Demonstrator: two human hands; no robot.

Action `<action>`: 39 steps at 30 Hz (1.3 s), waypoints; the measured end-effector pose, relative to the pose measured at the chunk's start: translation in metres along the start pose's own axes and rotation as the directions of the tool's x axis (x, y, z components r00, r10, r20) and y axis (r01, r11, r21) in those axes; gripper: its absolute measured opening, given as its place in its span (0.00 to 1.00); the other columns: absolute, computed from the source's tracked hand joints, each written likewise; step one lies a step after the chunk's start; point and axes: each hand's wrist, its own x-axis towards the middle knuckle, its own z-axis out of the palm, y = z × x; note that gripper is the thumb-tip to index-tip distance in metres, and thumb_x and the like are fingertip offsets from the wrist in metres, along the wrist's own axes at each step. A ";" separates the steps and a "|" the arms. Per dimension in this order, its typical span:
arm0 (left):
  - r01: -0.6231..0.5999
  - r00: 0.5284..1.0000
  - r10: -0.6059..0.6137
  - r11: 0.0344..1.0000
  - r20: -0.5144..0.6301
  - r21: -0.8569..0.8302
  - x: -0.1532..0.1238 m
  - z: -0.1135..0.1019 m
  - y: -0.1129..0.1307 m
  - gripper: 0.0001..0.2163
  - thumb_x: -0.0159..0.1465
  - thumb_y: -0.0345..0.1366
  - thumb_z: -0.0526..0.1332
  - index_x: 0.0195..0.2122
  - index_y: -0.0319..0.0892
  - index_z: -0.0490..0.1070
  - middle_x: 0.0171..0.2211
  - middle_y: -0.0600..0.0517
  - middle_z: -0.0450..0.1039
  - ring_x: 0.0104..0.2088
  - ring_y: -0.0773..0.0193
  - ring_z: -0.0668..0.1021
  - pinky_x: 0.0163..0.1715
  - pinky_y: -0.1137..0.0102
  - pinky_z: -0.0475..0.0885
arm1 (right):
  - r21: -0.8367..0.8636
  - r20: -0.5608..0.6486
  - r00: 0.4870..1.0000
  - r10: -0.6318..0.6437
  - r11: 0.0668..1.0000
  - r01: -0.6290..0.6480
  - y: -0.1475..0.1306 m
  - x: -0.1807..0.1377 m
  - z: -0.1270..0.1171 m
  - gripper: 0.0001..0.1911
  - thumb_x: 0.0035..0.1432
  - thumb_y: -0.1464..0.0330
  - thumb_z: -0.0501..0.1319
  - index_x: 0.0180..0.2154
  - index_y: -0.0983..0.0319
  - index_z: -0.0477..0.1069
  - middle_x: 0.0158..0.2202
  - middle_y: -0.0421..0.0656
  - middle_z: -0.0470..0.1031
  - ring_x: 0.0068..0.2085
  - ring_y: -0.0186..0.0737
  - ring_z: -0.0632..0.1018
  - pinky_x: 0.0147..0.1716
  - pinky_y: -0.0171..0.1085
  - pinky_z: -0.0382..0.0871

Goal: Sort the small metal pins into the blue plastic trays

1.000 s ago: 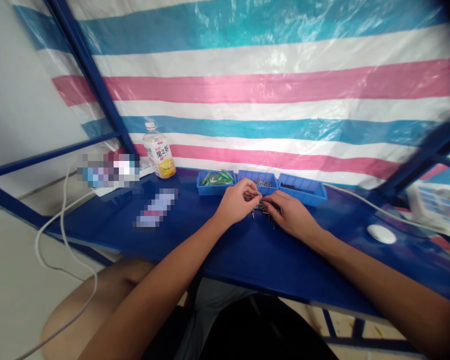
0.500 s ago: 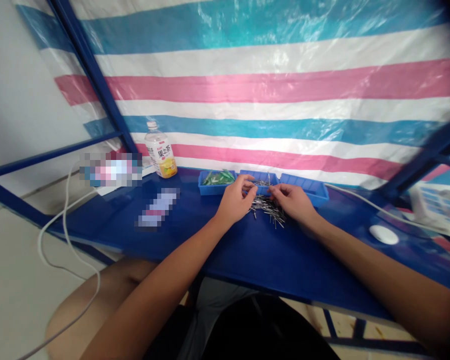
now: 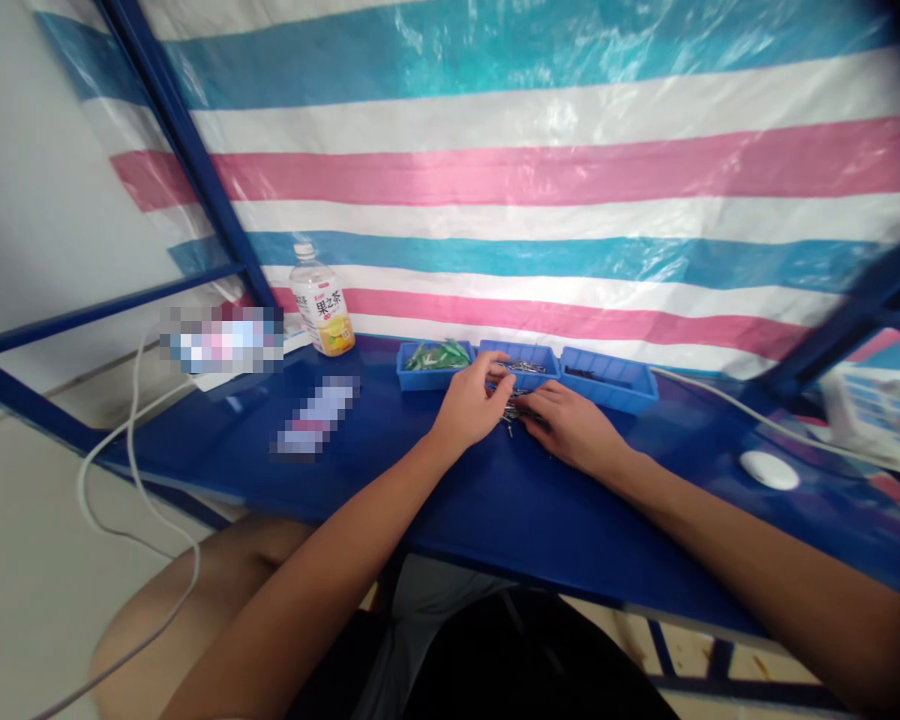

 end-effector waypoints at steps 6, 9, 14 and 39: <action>-0.010 0.999 0.010 1.000 0.032 0.011 0.000 0.001 -0.001 0.12 0.72 0.35 0.62 0.56 0.42 0.72 0.44 0.46 0.83 0.44 0.58 0.84 0.45 0.64 0.79 | -0.021 -0.039 0.998 0.047 0.999 -0.048 0.002 -0.004 0.000 0.10 0.73 0.68 0.57 0.48 0.58 0.77 0.40 0.49 0.83 0.43 0.52 0.79 0.43 0.48 0.75; -0.018 0.999 0.018 0.999 0.037 0.026 -0.001 0.001 -0.001 0.13 0.72 0.35 0.62 0.56 0.42 0.73 0.43 0.47 0.83 0.44 0.58 0.85 0.44 0.65 0.79 | 0.067 -0.095 0.992 0.088 0.994 -0.082 0.003 -0.004 -0.001 0.09 0.71 0.69 0.59 0.48 0.58 0.77 0.42 0.48 0.83 0.44 0.51 0.80 0.44 0.48 0.75; -0.037 0.997 0.029 0.995 0.077 0.092 -0.002 0.000 -0.001 0.13 0.72 0.36 0.62 0.56 0.42 0.76 0.40 0.49 0.85 0.36 0.60 0.84 0.41 0.65 0.79 | 0.197 -0.202 0.945 0.256 0.956 -0.217 0.005 -0.004 -0.002 0.06 0.66 0.68 0.65 0.44 0.58 0.78 0.38 0.45 0.82 0.38 0.47 0.81 0.39 0.44 0.76; -0.071 0.966 0.040 0.991 0.257 0.113 -0.006 0.000 0.001 0.18 0.74 0.36 0.58 0.63 0.43 0.75 0.36 0.50 0.86 0.32 0.61 0.84 0.41 0.66 0.81 | 0.476 -0.237 0.826 0.511 0.803 -0.359 -0.003 -0.005 -0.010 0.11 0.64 0.60 0.68 0.45 0.58 0.80 0.37 0.44 0.84 0.35 0.44 0.82 0.35 0.42 0.75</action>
